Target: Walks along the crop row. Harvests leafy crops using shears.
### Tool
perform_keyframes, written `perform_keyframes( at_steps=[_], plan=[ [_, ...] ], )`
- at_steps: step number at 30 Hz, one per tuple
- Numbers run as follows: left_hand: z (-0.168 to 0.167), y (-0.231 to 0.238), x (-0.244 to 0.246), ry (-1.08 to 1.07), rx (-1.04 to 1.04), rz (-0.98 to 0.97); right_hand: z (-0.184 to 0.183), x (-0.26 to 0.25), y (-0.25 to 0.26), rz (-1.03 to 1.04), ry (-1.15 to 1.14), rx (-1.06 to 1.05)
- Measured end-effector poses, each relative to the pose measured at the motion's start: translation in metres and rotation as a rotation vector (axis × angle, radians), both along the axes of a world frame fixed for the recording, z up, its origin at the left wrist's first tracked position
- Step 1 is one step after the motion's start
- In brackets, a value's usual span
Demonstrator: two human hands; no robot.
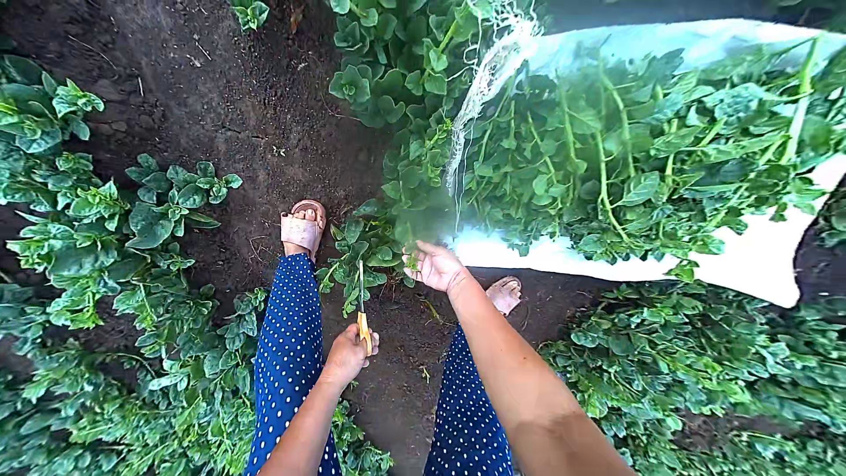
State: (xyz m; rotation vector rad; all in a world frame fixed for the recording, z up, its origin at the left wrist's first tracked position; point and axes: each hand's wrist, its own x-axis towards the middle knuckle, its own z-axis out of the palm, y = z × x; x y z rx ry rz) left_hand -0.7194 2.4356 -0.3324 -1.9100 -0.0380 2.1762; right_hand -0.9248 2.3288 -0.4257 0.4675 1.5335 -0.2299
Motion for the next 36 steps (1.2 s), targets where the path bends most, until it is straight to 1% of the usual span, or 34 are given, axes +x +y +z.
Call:
perform_keyframes(
  at_steps=[2,4,6,8,9,11,13,14,17,19,22,24,26,30,34,36],
  plan=[
    [0.000,-0.003,0.001,-0.005,-0.017,0.006,0.004,0.020,-0.011,0.018,0.017,-0.001],
    [0.003,-0.005,0.003,-0.030,-0.032,0.033,0.016,0.044,-0.023,0.100,-0.045,-0.080],
    [0.005,-0.008,0.005,-0.075,-0.051,0.076,0.040,0.067,-0.042,0.180,-0.084,-0.204],
    [0.005,-0.013,0.010,-0.119,-0.068,0.134,0.066,0.073,-0.060,0.159,-0.085,-0.317],
    [0.005,-0.018,0.013,-0.114,-0.071,0.153,0.074,0.065,-0.066,0.133,-0.074,-0.355],
    [0.004,-0.037,0.022,-0.031,-0.078,0.142,0.084,0.029,-0.070,0.119,-0.032,-0.388],
    [-0.004,-0.067,0.029,0.097,-0.110,0.051,0.089,-0.018,-0.070,0.101,0.016,-0.392],
    [-0.011,-0.087,0.029,0.159,-0.129,-0.013,0.089,-0.041,-0.070,0.054,0.027,-0.405],
    [-0.040,-0.147,0.020,0.309,-0.178,-0.181,0.080,-0.099,-0.079,-0.077,-0.009,-0.463],
    [-0.075,-0.176,0.006,0.365,-0.200,-0.209,0.069,-0.123,-0.099,-0.105,-0.059,-0.553],
    [-0.124,-0.203,-0.013,0.401,-0.199,-0.124,0.062,-0.141,-0.143,-0.168,-0.098,-0.716],
    [-0.139,-0.219,-0.024,0.406,-0.192,-0.055,0.064,-0.143,-0.167,-0.202,-0.086,-0.764],
    [-0.149,-0.230,-0.032,0.430,-0.179,0.010,0.065,-0.144,-0.179,-0.255,-0.135,-0.786],
    [-0.163,-0.239,-0.046,0.471,-0.154,0.111,0.061,-0.153,-0.175,-0.351,-0.211,-0.784],
    [-0.169,-0.246,-0.059,0.467,-0.161,0.116,0.056,-0.166,-0.159,-0.461,-0.227,-0.762],
    [-0.171,-0.249,-0.062,0.453,-0.167,0.114,0.054,-0.169,-0.153,-0.469,-0.229,-0.760]
  ],
)
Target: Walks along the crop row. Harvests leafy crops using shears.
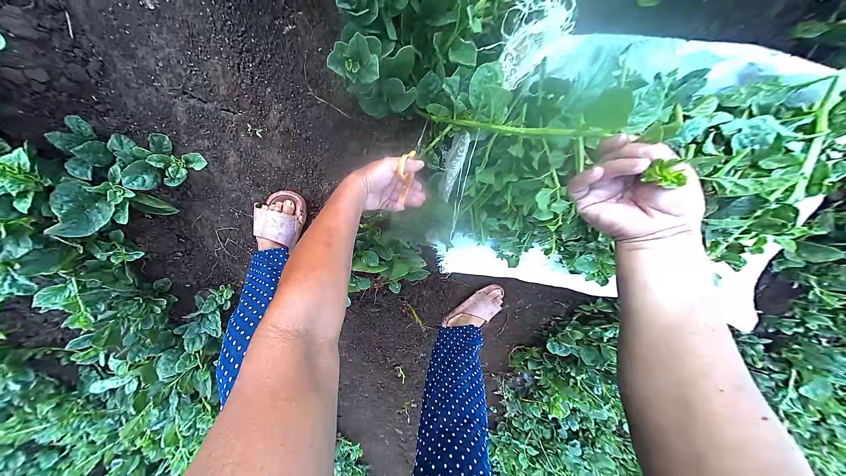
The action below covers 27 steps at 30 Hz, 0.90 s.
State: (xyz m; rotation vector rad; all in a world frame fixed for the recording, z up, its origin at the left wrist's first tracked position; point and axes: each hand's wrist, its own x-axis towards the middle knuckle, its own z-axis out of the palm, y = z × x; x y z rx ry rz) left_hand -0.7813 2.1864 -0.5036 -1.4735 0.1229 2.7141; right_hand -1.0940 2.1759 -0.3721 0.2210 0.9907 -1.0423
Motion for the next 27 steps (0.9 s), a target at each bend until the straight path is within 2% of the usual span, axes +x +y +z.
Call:
perform_keyframes(
  at_steps=[9,16,19,23,27],
  plan=[
    [-0.004,0.003,0.006,0.070,0.080,0.149,-0.002,0.001,0.003,-0.059,0.003,0.018],
    [-0.016,0.007,-0.012,0.215,0.141,0.415,-0.005,0.001,0.007,-0.095,-0.096,-0.002],
    [-0.019,0.009,-0.022,0.278,0.133,0.502,0.002,0.009,0.018,-0.031,0.015,0.008],
    [-0.020,0.004,-0.033,0.219,0.056,0.426,0.017,0.031,0.032,0.064,0.246,0.159],
    [-0.002,-0.005,-0.031,-0.003,0.008,0.287,0.027,0.043,0.052,0.124,0.279,0.208]
  ],
)
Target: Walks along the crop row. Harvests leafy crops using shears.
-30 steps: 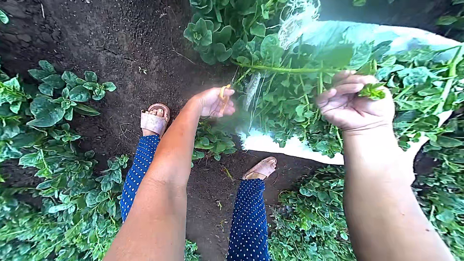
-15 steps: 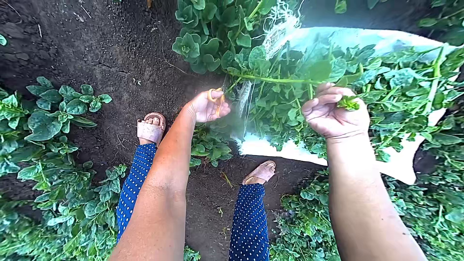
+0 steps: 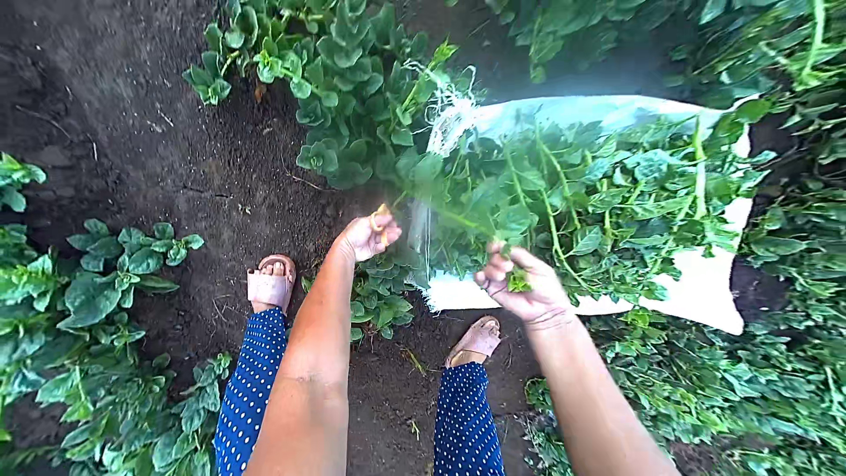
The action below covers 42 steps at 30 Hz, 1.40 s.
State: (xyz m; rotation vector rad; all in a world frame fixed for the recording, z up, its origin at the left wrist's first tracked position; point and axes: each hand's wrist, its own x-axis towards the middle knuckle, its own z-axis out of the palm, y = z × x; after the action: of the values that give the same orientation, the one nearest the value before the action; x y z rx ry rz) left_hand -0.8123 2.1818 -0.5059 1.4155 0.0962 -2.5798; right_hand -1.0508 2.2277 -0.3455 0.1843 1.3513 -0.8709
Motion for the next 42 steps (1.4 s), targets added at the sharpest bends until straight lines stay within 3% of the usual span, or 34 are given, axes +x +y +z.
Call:
perform_keyframes(
  at_steps=[3,5,7,11,14,16,19,22,25,28,32,36,39,42],
  plan=[
    [0.015,0.000,0.014,-0.111,-0.030,-0.094,0.029,0.003,0.011,0.261,0.061,-0.115],
    [0.023,0.018,0.035,-0.146,-0.042,-0.149,0.068,0.004,0.012,0.525,0.154,-0.192],
    [0.038,0.050,0.064,-0.222,-0.018,-0.177,0.110,-0.012,0.013,0.638,0.184,-0.327],
    [0.115,0.100,0.117,-0.348,0.021,-0.214,0.199,-0.082,0.016,0.650,0.456,-0.529],
    [0.168,0.126,0.141,-0.418,0.040,-0.244,0.238,-0.133,0.028,0.732,0.623,-0.573],
    [0.193,0.139,0.146,-0.460,0.073,-0.265,0.241,-0.156,0.038,0.722,0.698,-0.552],
    [0.216,0.151,0.144,-0.492,0.098,-0.278,0.214,-0.191,0.054,0.639,0.794,-0.498],
    [0.228,0.156,0.137,-0.534,0.107,-0.249,0.161,-0.230,0.076,0.628,0.999,-0.200],
    [0.233,0.157,0.128,-0.566,0.105,-0.258,0.106,-0.261,0.095,0.836,1.044,0.241],
    [0.242,0.156,0.126,-0.591,0.086,-0.270,0.077,-0.266,0.102,1.041,1.005,0.342],
    [0.262,0.163,0.131,-0.622,0.056,-0.245,0.088,-0.262,0.088,1.079,0.986,0.333],
    [0.293,0.201,0.158,-0.680,0.056,-0.107,0.120,-0.244,0.072,1.013,1.062,0.330],
    [0.318,0.242,0.198,-0.771,0.097,0.005,0.149,-0.202,0.074,0.959,1.109,0.299],
    [0.333,0.282,0.251,-0.799,0.160,0.056,0.186,-0.128,0.084,0.899,1.124,0.224]
  ],
)
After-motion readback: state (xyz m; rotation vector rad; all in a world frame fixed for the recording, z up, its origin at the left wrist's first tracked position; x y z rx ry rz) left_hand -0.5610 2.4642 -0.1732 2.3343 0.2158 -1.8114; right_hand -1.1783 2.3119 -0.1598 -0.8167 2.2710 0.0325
